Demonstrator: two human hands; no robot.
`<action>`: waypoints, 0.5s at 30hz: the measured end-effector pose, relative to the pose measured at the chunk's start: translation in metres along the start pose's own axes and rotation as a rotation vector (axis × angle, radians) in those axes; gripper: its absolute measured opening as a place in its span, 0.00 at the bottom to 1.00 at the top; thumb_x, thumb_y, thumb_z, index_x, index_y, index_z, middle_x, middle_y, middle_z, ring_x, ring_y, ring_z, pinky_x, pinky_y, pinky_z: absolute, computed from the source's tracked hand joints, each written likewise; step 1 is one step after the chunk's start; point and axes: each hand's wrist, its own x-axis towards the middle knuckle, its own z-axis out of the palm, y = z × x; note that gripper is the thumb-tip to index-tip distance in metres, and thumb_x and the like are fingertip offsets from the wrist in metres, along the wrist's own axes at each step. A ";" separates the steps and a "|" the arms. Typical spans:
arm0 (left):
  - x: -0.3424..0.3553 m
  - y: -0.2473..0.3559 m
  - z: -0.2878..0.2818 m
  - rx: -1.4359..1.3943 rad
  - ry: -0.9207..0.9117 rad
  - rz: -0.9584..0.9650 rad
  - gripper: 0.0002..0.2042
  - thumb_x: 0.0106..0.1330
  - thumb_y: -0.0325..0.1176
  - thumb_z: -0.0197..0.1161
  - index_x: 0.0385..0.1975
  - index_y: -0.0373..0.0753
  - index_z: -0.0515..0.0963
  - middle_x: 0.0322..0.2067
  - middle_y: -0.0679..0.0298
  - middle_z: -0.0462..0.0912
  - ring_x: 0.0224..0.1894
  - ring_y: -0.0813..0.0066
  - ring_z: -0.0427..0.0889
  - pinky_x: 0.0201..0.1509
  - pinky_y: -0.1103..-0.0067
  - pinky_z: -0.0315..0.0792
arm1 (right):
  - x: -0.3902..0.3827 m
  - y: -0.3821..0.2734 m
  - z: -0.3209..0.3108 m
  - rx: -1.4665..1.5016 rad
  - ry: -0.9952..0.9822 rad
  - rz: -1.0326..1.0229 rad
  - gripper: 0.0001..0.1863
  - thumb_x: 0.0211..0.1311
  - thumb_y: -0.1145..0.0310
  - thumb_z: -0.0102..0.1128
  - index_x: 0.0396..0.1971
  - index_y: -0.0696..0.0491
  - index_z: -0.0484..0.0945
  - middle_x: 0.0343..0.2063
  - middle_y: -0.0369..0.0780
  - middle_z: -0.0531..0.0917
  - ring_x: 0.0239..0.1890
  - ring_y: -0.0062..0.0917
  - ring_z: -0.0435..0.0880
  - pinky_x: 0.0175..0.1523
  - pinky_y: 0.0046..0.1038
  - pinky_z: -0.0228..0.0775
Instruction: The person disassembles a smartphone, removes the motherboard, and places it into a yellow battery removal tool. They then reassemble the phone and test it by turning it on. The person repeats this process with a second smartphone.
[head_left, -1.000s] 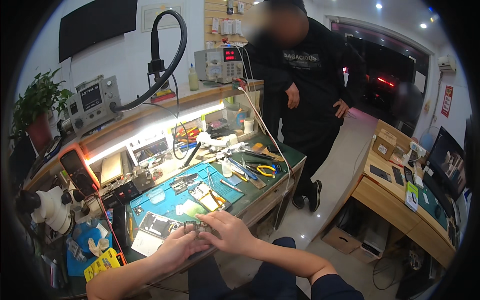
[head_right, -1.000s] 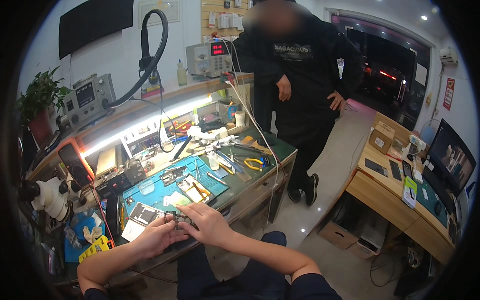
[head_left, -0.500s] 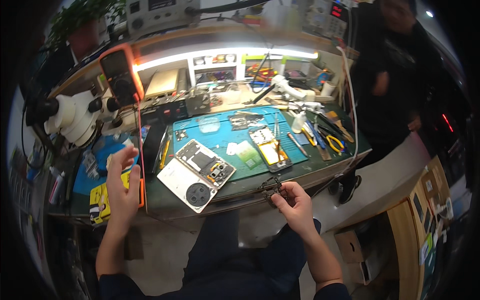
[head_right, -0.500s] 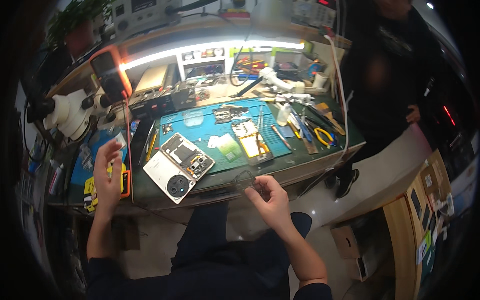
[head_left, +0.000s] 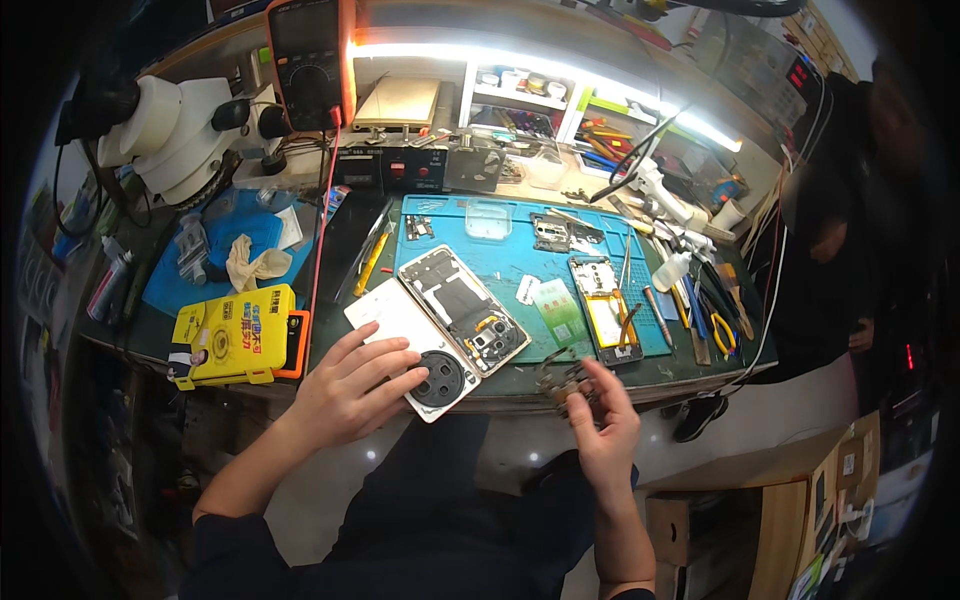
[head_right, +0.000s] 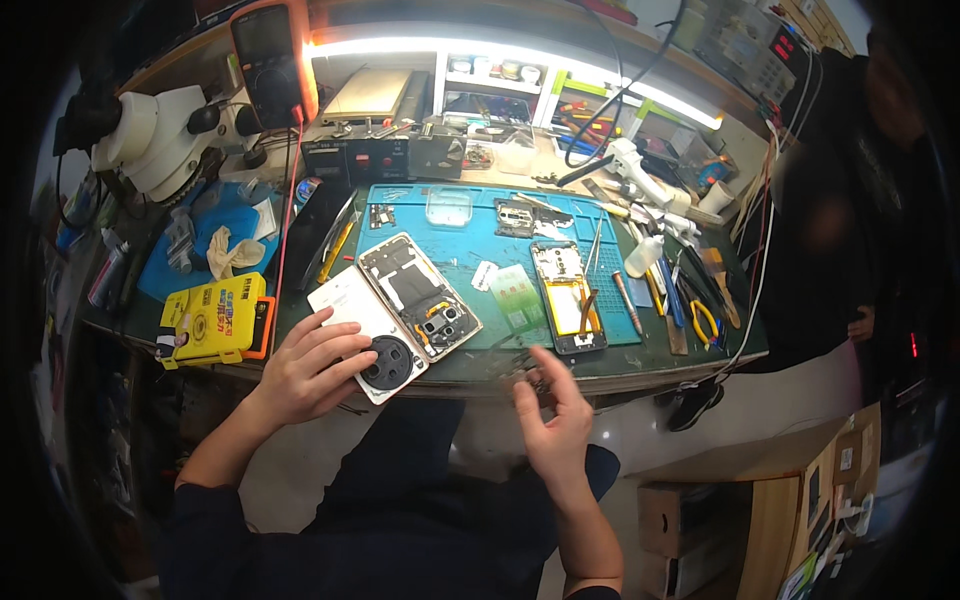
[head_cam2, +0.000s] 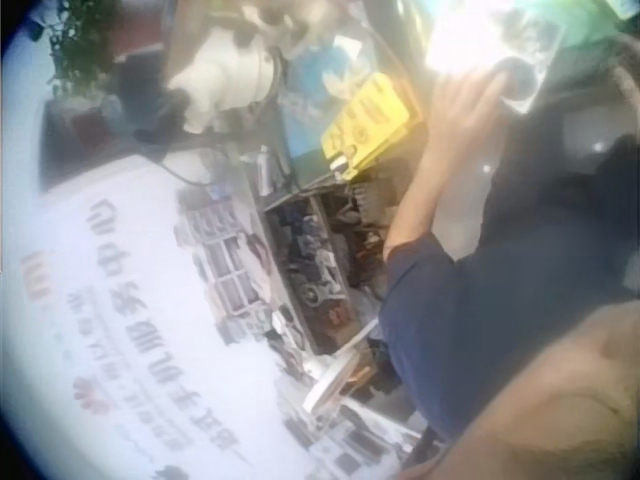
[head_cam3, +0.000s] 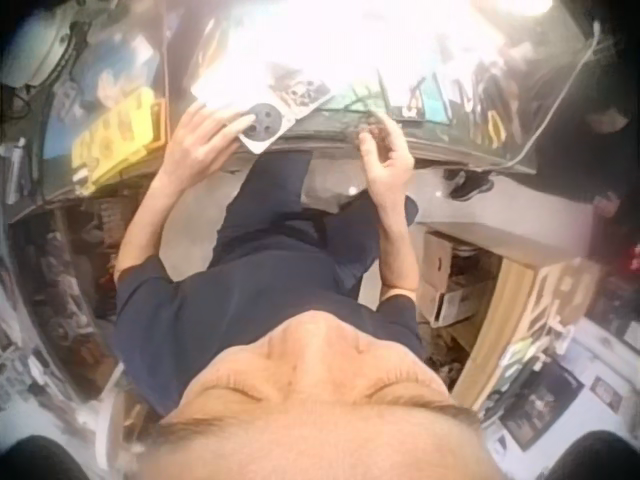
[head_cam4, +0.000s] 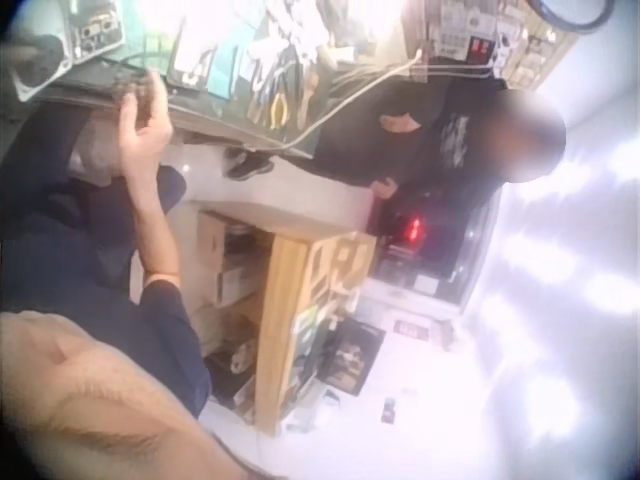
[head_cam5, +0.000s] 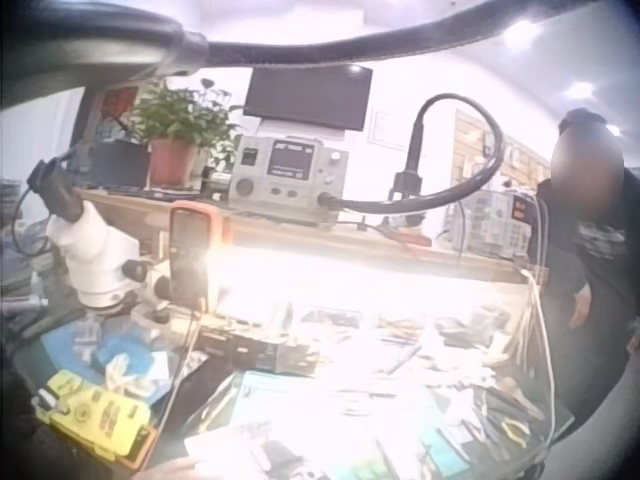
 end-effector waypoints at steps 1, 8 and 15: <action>-0.001 -0.002 0.002 -0.011 0.013 0.015 0.23 0.55 0.32 0.74 0.54 0.43 0.81 0.53 0.64 0.82 0.62 0.66 0.79 0.73 0.58 0.67 | 0.008 -0.007 0.001 -0.088 0.071 -0.046 0.24 0.65 0.76 0.66 0.61 0.57 0.78 0.37 0.39 0.86 0.35 0.17 0.82 0.41 0.21 0.76; 0.001 0.001 0.002 -0.038 0.078 -0.054 0.23 0.57 0.33 0.73 0.55 0.46 0.81 0.53 0.65 0.82 0.61 0.67 0.80 0.74 0.58 0.67 | 0.078 -0.019 0.028 -0.567 0.078 -0.224 0.17 0.66 0.71 0.66 0.53 0.58 0.81 0.39 0.45 0.87 0.37 0.36 0.85 0.45 0.32 0.79; -0.007 0.000 0.007 -0.100 0.138 -0.112 0.18 0.59 0.32 0.73 0.51 0.47 0.82 0.53 0.66 0.83 0.60 0.69 0.81 0.74 0.59 0.67 | 0.071 -0.018 0.042 -0.860 0.220 -0.595 0.12 0.63 0.75 0.67 0.46 0.57 0.84 0.40 0.43 0.86 0.42 0.37 0.85 0.47 0.36 0.77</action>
